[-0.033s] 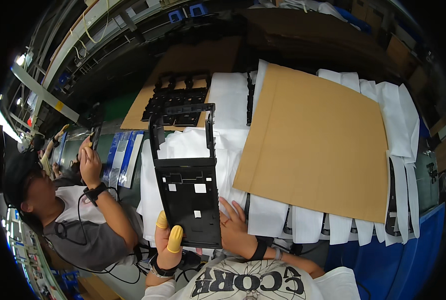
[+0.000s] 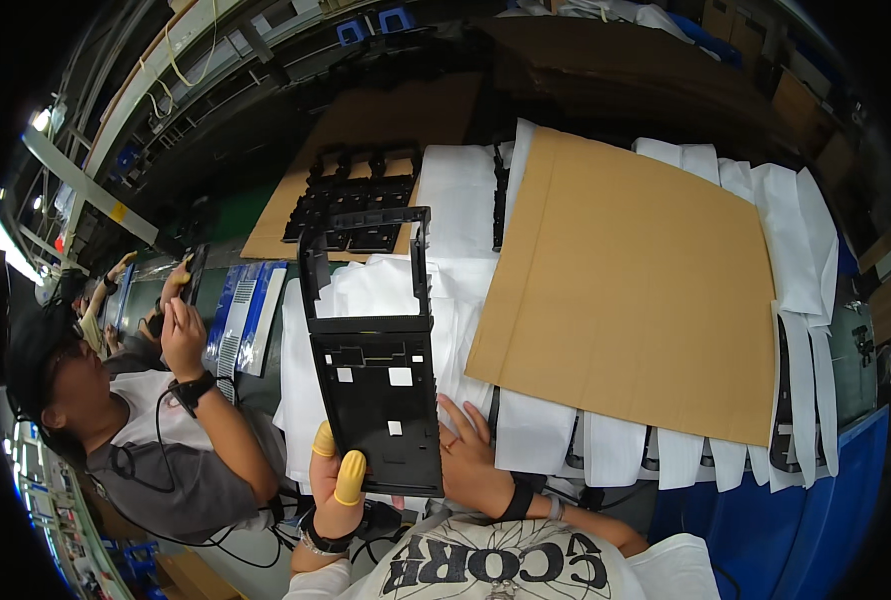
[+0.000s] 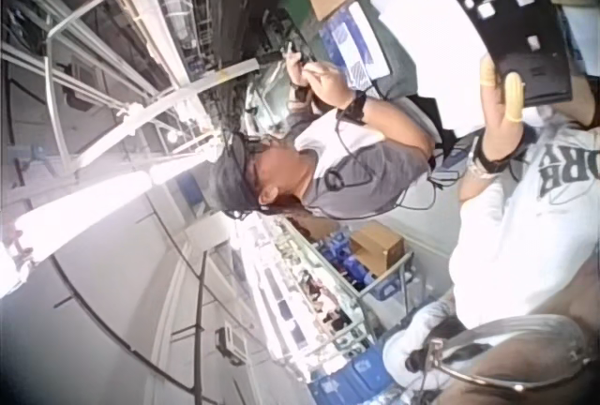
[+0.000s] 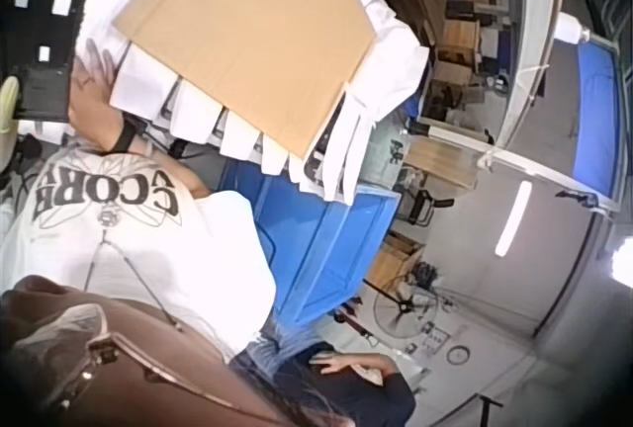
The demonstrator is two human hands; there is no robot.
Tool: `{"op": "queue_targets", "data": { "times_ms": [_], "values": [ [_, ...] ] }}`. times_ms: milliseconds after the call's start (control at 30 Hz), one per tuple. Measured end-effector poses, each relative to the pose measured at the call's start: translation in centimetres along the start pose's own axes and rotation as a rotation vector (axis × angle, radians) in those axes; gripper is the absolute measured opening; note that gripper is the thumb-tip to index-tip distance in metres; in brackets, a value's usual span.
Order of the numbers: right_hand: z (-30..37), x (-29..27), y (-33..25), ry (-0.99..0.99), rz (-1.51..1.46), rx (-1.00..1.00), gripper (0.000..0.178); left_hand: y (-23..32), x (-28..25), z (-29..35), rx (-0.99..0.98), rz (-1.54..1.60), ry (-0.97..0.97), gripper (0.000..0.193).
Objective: The worker is assembling electronic components, specifically handling plastic housings and internal parts at a factory workstation.
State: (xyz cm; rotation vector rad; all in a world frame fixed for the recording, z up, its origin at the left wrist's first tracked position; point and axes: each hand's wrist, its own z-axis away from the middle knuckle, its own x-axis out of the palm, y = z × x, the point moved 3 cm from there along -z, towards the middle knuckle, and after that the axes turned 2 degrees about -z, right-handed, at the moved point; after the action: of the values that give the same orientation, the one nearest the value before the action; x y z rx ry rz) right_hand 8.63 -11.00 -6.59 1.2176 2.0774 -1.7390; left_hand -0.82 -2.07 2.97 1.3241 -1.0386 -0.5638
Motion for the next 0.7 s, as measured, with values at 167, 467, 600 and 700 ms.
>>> {"op": "queue_targets", "data": {
  "times_ms": [167,467,600,700],
  "values": [
    [0.0,0.3,0.6,-0.043,0.028,-0.002,0.038,-0.2,0.1,0.0,-0.017,0.073,-0.022,0.049],
    [-0.1,-0.2,0.1,-0.052,0.183,-0.07,0.04,0.0,-1.0,-1.0,-0.024,0.085,0.047,0.053],
    [-0.8,-0.3,-0.7,-0.043,0.181,-0.011,0.034,-0.3,-2.3,0.1,-0.052,0.146,0.108,0.056],
    [0.0,-0.1,-0.7,-0.009,0.235,0.025,0.038,0.0,-3.2,0.4,-0.038,0.167,0.067,0.063]
  ]
}}
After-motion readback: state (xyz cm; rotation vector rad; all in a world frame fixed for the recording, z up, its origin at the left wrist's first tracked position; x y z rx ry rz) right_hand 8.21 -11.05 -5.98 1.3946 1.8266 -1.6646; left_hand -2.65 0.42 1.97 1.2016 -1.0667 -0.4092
